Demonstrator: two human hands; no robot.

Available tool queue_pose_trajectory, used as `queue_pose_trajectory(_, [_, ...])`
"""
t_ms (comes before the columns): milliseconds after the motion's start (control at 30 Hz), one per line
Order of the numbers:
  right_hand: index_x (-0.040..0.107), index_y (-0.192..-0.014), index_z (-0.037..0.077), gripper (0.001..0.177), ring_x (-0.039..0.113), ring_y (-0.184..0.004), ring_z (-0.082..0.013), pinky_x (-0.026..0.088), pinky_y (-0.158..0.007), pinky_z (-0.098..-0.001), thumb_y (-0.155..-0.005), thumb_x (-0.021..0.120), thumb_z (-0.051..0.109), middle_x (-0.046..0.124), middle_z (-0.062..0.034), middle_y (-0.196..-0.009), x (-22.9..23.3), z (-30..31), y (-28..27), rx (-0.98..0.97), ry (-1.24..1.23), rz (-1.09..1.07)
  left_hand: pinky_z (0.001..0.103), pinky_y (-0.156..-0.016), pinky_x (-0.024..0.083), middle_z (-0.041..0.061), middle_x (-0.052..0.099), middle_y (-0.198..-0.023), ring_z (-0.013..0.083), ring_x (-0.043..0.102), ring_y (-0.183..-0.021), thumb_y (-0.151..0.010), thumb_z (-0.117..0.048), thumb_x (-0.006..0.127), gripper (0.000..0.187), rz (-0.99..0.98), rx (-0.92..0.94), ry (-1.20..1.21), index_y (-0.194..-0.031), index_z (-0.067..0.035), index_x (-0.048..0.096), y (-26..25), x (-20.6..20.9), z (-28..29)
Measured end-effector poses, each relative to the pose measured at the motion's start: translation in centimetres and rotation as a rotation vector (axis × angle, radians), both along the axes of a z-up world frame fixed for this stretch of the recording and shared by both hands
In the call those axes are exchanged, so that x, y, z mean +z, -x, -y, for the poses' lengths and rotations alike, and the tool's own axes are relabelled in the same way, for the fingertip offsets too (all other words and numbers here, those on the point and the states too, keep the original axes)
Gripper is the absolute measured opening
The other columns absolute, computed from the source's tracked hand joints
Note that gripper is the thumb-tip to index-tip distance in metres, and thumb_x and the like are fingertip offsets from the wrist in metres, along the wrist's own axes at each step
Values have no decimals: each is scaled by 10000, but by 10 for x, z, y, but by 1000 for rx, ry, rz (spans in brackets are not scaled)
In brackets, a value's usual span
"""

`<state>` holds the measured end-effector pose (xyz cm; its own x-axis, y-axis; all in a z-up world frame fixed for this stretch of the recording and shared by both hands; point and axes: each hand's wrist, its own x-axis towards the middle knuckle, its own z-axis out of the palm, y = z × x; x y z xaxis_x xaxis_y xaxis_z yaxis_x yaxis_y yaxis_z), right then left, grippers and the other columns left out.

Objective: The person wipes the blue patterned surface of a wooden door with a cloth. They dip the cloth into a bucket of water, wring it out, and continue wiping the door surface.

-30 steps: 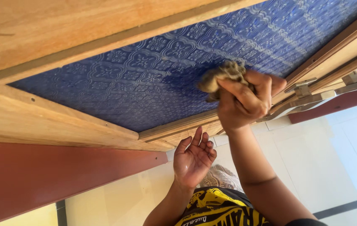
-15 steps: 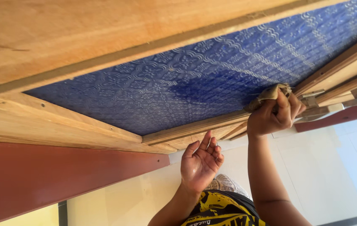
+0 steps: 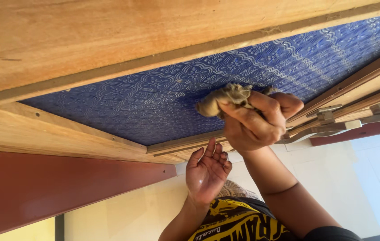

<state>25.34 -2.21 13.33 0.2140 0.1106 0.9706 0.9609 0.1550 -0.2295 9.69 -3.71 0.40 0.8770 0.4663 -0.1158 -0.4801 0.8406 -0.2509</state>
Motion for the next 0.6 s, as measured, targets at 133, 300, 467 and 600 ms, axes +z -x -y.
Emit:
queue_pose_trajectory(133, [783,-931,246,309,403,-984,-203,321,-907,-342,-749,793,-4,649,60,-960,-33,4,-11,-86,-65,-94,391,-993,506,100,713,-1177,251,634,-1079,-1043,-249,506,350,36,-1,-11,-1300,-66,658,7,-2,-3])
queue_pose_trajectory(300, [776,-965,213,316,484,-970,-194,316,-927,-354,-833,784,-74,614,25,-984,-100,13,-37,-280,-140,-188,390,-985,509,108,713,-1157,256,637,-1077,-1043,-248,498,364,6,-45,-26,-1309,-60,661,34,2,-8])
queue_pose_trajectory(467, [769,-1197,122,270,544,-1179,-232,500,-1015,-397,-1031,694,-77,537,-36,-1214,-151,13,-33,-236,-196,-387,393,-978,512,114,722,-1161,254,643,-1067,-1040,-239,497,372,-13,-35,-13,-1322,-57,657,72,-3,-14])
queue_pose_trajectory(600, [691,-1311,134,314,556,-1196,-212,501,-1033,-385,-1060,652,-51,576,-42,-1241,-177,7,-3,-303,-141,-410,400,-993,512,109,729,-1160,259,658,-1077,-1023,-244,499,379,8,-65,-12,-1316,-61,655,100,-5,-18])
